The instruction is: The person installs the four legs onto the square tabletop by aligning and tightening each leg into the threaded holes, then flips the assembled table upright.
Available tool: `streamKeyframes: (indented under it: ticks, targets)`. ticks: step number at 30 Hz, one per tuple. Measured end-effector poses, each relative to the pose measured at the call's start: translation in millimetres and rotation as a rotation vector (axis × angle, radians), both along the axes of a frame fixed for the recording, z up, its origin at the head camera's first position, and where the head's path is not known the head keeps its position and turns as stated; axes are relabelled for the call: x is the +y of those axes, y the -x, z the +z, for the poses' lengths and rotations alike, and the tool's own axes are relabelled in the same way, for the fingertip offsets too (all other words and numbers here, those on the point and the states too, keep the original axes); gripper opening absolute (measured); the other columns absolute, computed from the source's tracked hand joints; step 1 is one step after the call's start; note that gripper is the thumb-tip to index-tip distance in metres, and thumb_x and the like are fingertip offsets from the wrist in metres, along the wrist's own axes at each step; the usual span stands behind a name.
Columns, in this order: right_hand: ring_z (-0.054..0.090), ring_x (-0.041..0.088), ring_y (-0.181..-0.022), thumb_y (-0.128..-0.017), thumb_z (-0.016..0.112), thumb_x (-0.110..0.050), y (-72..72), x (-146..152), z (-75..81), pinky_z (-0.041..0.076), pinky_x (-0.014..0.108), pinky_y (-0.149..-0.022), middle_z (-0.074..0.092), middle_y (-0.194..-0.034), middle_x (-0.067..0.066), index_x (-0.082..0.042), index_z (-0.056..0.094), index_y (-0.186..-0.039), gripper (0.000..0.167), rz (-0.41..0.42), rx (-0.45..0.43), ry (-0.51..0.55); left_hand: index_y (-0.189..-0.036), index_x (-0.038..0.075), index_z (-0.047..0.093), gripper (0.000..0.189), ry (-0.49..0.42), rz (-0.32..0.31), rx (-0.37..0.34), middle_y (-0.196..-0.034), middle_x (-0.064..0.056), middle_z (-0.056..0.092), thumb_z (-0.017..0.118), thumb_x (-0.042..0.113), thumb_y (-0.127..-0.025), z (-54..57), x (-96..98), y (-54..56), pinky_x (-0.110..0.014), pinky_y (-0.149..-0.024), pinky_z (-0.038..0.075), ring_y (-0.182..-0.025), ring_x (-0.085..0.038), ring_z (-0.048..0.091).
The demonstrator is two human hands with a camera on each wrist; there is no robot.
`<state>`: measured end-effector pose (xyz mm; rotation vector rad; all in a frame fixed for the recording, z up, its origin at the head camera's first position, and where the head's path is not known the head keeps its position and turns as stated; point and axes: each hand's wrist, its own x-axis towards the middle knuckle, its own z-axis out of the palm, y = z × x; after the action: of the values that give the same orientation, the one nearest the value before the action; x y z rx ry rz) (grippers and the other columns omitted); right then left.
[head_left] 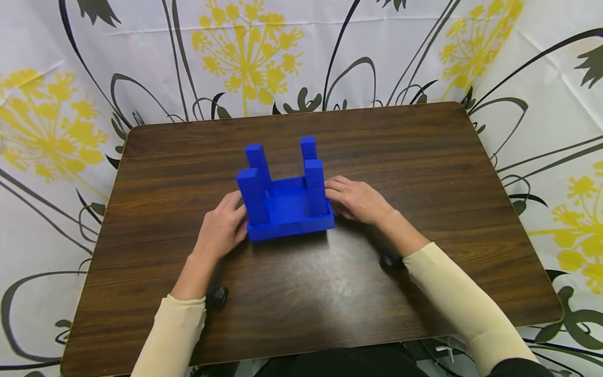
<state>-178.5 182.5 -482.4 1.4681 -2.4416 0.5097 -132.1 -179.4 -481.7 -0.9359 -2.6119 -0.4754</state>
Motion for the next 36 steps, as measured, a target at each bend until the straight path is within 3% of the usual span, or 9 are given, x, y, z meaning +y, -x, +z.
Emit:
streamKeyframes:
  ticks: [8, 12, 15, 19, 22, 30, 34, 36]
  targets:
    - [0.05, 0.019, -0.121, -0.085, 0.059, -0.003, -10.2, 5.3, 8.1, 0.055, 0.038, -0.075, 0.058, -0.125, 0.006, -0.008, 0.057, -0.12, 0.036, -0.058, -0.075, 0.062, -0.12, 0.008, 0.063, 0.033, -0.085, -0.024, -0.06, -0.121, -0.008, 0.058, 0.065, 0.011, -0.086, 10.7, 4.5, -2.2, -0.046, -0.067, 0.054, -0.107, -0.025, 0.056]
    - [0.052, 0.019, -0.12, -0.087, 0.058, -0.003, -14.9, 5.0, 13.3, 0.055, 0.04, -0.071, 0.057, -0.125, 0.007, -0.008, 0.053, -0.129, 0.042, -0.093, -0.134, 0.093, -0.125, 0.011, 0.06, 0.039, -0.14, -0.032, -0.127, -0.12, -0.006, 0.056, 0.063, 0.012, -0.087, 17.2, 4.5, -3.4, -0.04, -0.061, 0.05, -0.088, -0.019, 0.055]
    - [0.053, 0.019, -0.117, -0.092, 0.061, -0.008, -17.9, 4.0, 17.4, 0.055, 0.042, -0.074, 0.059, -0.124, 0.007, -0.008, 0.053, -0.131, 0.04, -0.107, -0.173, 0.118, -0.127, 0.012, 0.057, 0.04, -0.192, -0.041, -0.177, -0.121, -0.007, 0.055, 0.064, 0.011, -0.088, 21.5, 4.2, -4.3, -0.042, -0.065, 0.052, -0.084, -0.019, 0.057]
    - [0.056, 0.018, -0.115, -0.094, 0.066, -0.017, -20.8, 2.7, 22.4, 0.053, 0.042, -0.081, 0.061, -0.124, 0.007, -0.009, 0.054, -0.129, 0.037, -0.125, -0.233, 0.155, -0.126, 0.01, 0.056, 0.041, -0.268, -0.065, -0.242, -0.124, -0.009, 0.055, 0.071, 0.009, -0.089, 26.5, 5.4, -5.6, -0.049, -0.081, 0.053, -0.1, -0.024, 0.062]
    - [0.059, 0.018, -0.111, -0.094, 0.067, -0.021, -22.6, 2.3, 24.9, 0.052, 0.042, -0.084, 0.063, -0.121, 0.006, -0.011, 0.055, -0.128, 0.037, -0.147, -0.286, 0.174, -0.128, 0.011, 0.054, 0.044, -0.296, -0.069, -0.295, -0.126, -0.008, 0.056, 0.073, 0.009, -0.089, 30.7, 6.8, -7.0, -0.049, -0.086, 0.053, -0.109, -0.024, 0.062]
    - [0.067, 0.02, -0.099, -0.097, 0.064, -0.025, -25.7, 1.6, 32.4, 0.053, 0.039, -0.08, 0.067, -0.108, 0.003, -0.012, 0.057, -0.108, 0.019, -0.186, -0.465, 0.234, -0.135, 0.009, 0.051, 0.042, -0.373, -0.052, -0.408, -0.124, -0.007, 0.06, 0.065, 0.013, -0.095, 43.3, 10.2, -9.3, -0.042, -0.085, 0.054, -0.104, -0.024, 0.065]
    - [0.067, 0.016, -0.098, -0.099, 0.061, -0.024, -24.7, 0.4, 36.0, 0.054, 0.038, -0.078, 0.069, -0.108, 0.002, -0.01, 0.057, -0.117, 0.023, -0.179, -0.593, 0.279, -0.126, 0.003, 0.053, 0.031, -0.426, -0.032, -0.424, -0.111, -0.01, 0.062, 0.062, 0.009, -0.097, 46.2, 13.1, -10.8, -0.045, -0.079, 0.056, -0.096, -0.024, 0.063]
    - [0.066, 0.016, -0.097, -0.101, 0.058, -0.023, -24.3, -0.5, 36.9, 0.054, 0.04, -0.08, 0.069, -0.111, 0.004, -0.008, 0.055, -0.129, 0.032, -0.179, -0.66, 0.303, -0.123, 0.003, 0.053, 0.027, -0.449, -0.019, -0.446, -0.104, -0.01, 0.061, 0.06, 0.008, -0.098, 47.4, 14.6, -11.3, -0.044, -0.075, 0.055, -0.09, -0.022, 0.061]
